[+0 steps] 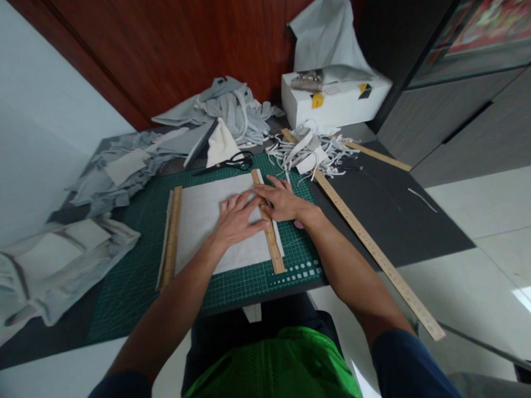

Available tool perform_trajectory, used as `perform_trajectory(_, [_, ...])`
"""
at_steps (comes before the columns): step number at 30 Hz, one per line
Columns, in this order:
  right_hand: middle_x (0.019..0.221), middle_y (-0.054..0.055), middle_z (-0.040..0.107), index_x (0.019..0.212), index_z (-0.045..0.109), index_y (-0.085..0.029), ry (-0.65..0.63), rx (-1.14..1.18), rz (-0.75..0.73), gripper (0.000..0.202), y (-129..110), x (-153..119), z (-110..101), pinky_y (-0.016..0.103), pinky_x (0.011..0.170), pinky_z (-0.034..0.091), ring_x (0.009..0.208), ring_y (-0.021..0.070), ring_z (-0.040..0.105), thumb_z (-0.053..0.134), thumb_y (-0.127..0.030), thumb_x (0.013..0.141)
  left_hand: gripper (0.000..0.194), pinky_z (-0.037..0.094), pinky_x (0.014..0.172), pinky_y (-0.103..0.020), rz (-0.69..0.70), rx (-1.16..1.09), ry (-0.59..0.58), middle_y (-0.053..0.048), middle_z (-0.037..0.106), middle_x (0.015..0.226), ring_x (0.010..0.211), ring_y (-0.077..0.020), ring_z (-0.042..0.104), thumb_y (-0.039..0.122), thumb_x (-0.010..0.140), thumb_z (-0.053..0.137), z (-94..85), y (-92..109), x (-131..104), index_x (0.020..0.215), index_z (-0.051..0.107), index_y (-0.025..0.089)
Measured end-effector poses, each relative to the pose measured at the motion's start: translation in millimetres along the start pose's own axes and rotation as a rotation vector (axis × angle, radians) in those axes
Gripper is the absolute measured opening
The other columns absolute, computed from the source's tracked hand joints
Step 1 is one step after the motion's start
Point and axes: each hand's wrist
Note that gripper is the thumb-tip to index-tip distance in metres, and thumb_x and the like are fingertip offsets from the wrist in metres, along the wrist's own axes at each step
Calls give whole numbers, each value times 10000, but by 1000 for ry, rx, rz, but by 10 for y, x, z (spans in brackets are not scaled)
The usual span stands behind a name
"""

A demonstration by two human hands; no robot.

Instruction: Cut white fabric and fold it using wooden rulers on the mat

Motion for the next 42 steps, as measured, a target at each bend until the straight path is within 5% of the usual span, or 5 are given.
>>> perform_trajectory(9, [1735,112,403,1642,480,-192,-48,-79,197,686,49,7,-14,730,1284,180,1646,467,154,584,-427,1006,808,304,1185,-550,-9,-6,21,-86,381,1726,1498,-404,367,785,950,544,26,-6,0,1623,452,349])
perform_trajectory(42, [1753,98,371,1636,484,-226,-118,-54,230,731,109,-91,-128,717,1295,159,1653,440,134,676,-411,955,836,275,1197,-539,-31,-10,-5,-78,360,1742,1511,-398,340,798,957,515,2,16,15,1655,423,345])
Point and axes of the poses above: each hand's wrist, its own x-axis towards the middle knuckle, its own z-axis out of the palm, y = z × x
